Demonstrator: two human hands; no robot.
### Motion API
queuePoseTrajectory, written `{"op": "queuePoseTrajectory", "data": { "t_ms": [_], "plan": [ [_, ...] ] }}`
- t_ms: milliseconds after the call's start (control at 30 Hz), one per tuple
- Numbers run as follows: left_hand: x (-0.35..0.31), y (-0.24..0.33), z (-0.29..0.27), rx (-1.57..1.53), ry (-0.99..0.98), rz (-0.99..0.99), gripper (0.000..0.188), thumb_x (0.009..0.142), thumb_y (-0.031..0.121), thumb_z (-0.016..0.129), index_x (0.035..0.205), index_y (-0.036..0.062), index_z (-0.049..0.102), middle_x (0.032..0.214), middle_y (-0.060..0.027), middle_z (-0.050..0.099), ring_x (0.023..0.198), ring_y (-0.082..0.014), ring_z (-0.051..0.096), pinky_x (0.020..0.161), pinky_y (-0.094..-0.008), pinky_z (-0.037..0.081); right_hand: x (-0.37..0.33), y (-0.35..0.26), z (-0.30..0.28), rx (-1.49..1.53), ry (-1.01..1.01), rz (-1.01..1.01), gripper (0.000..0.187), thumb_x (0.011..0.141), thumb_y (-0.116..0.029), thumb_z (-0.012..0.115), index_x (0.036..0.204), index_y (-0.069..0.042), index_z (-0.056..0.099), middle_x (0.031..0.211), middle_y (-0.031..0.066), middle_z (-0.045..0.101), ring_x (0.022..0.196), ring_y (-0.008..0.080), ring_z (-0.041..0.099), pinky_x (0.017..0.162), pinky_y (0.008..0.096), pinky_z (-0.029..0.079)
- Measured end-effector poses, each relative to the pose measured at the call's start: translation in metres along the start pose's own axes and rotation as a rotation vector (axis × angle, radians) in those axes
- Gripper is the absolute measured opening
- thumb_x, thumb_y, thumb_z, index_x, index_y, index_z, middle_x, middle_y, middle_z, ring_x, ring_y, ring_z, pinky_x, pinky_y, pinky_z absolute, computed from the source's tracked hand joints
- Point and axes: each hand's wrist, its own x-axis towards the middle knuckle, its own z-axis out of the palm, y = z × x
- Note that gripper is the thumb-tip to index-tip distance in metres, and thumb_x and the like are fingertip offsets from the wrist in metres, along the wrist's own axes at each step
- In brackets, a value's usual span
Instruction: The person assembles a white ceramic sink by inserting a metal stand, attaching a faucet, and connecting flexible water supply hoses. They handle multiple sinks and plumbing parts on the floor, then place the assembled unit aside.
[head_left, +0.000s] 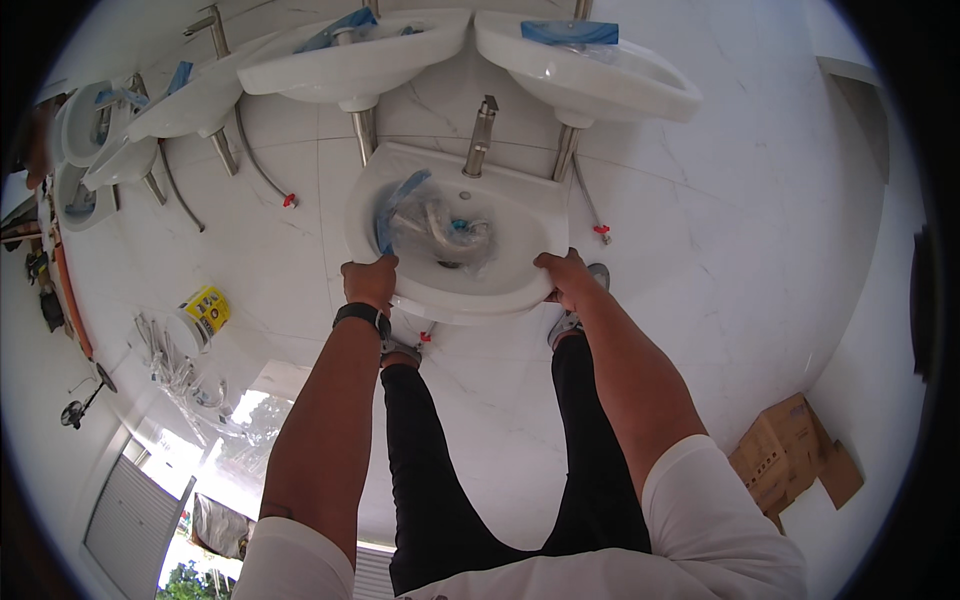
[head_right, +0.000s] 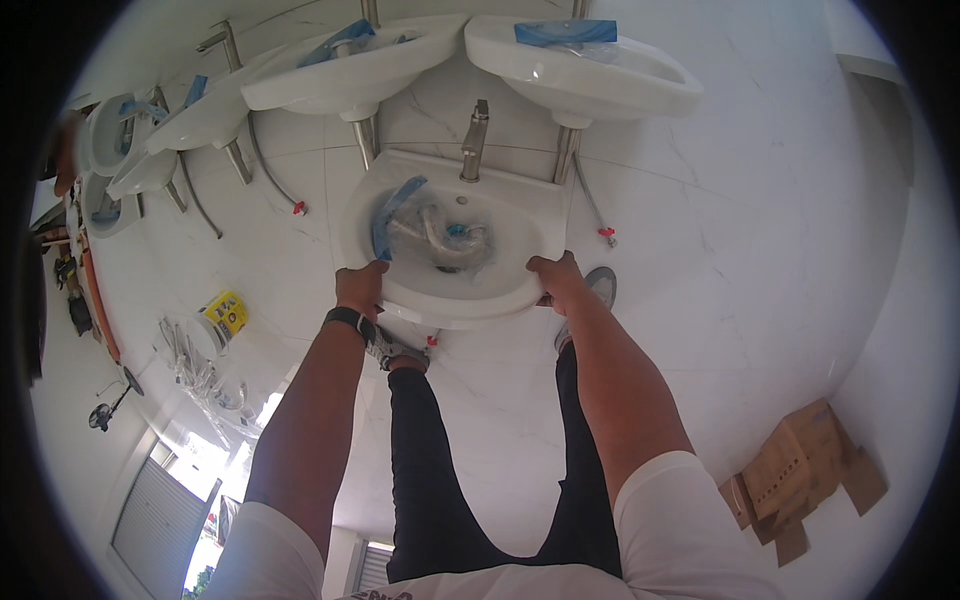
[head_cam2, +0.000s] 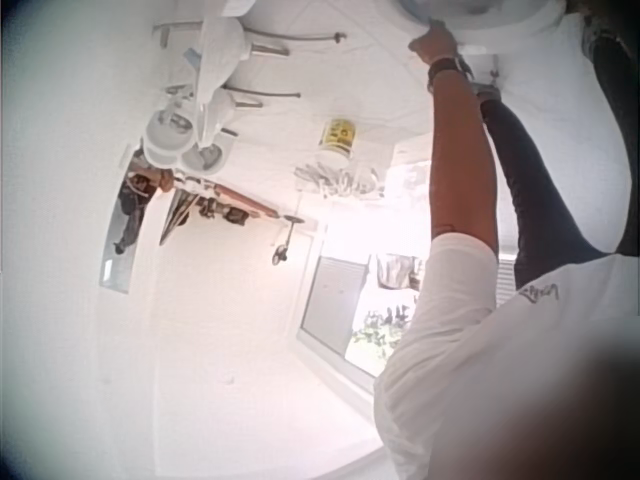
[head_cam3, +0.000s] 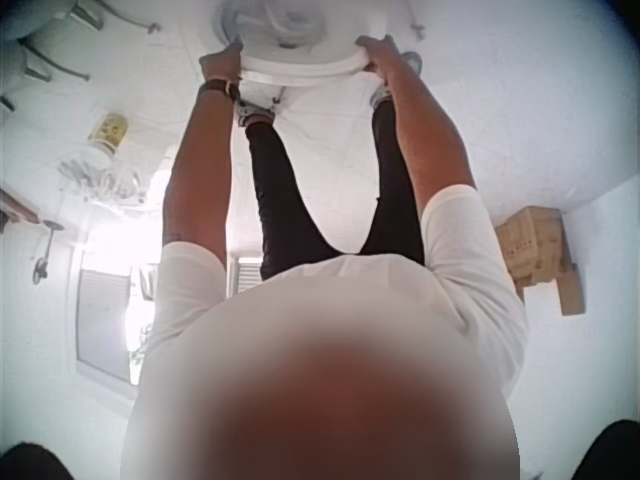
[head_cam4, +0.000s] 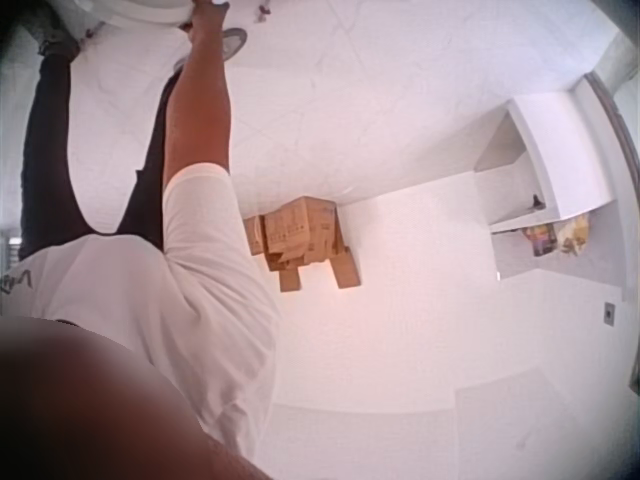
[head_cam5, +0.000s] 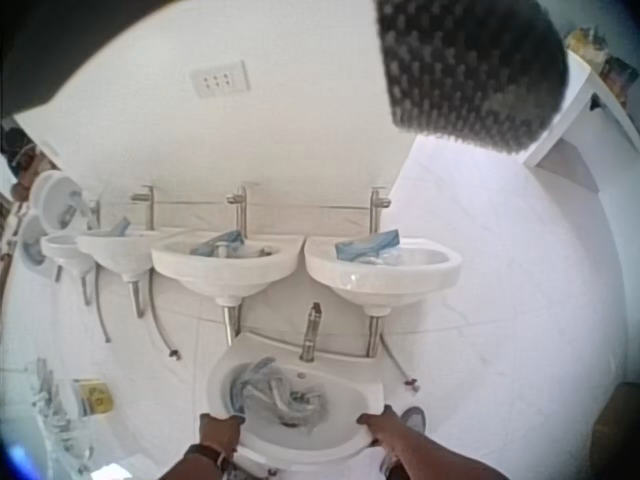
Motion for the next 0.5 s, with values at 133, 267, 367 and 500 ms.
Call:
{"op": "queuePoseTrajectory", "data": {
  "t_ms": [133, 267, 367, 500],
  "plan": [
    [-0.006, 0.001, -0.002, -0.003, -0.052, 0.004, 0.078, 0.08, 0.027, 0.078, 0.136, -0.0117, 0.039, 0.121, -0.0258, 0.062, 0.098, -0.0359, 0.069, 0.074, -0.0459, 0.058, 0.004, 0.003, -0.003, 0.025, -0.019, 0.002, 0.071, 0.087, -0.017, 0.075, 0.144, -0.005, 0.034, 0.135, 0.0207, 0.056, 0.115, 0.0375, 0.065, 0.089, 0.0559, 0.06],
    [-0.01, 0.001, -0.005, -0.003, -0.083, 0.066, 0.093, 0.082, 0.038, 0.075, 0.141, -0.0147, 0.027, 0.123, -0.0317, 0.06, 0.097, -0.038, 0.07, 0.073, -0.0426, 0.059, 0.011, 0.008, -0.004, 0.05, -0.019, -0.012, 0.071, 0.089, -0.02, 0.075, 0.145, -0.004, 0.035, 0.136, 0.0197, 0.056, 0.116, 0.0371, 0.065, 0.088, 0.0546, 0.059],
    [-0.021, 0.001, -0.012, -0.035, -0.153, 0.071, 0.094, 0.085, 0.043, 0.074, 0.144, -0.0117, 0.026, 0.125, -0.0302, 0.059, 0.099, -0.0368, 0.07, 0.074, -0.0439, 0.059, 0.01, 0.011, -0.002, 0.084, -0.029, -0.044, 0.069, 0.091, -0.024, 0.074, 0.145, -0.004, 0.036, 0.137, 0.0201, 0.056, 0.116, 0.0373, 0.065, 0.089, 0.0545, 0.059],
    [-0.047, -0.015, -0.028, -0.385, -0.396, 0.091, 0.081, 0.095, 0.042, 0.068, 0.15, -0.0042, 0.03, 0.135, -0.0232, 0.054, 0.106, -0.0336, 0.067, 0.087, -0.0462, 0.058, -0.013, 0.012, 0.004, 0.082, 0.053, -0.07, 0.073, 0.093, -0.032, 0.073, 0.149, -0.003, 0.035, 0.136, 0.0207, 0.056, 0.114, 0.0361, 0.065, 0.088, 0.0535, 0.06]
  ]
}}
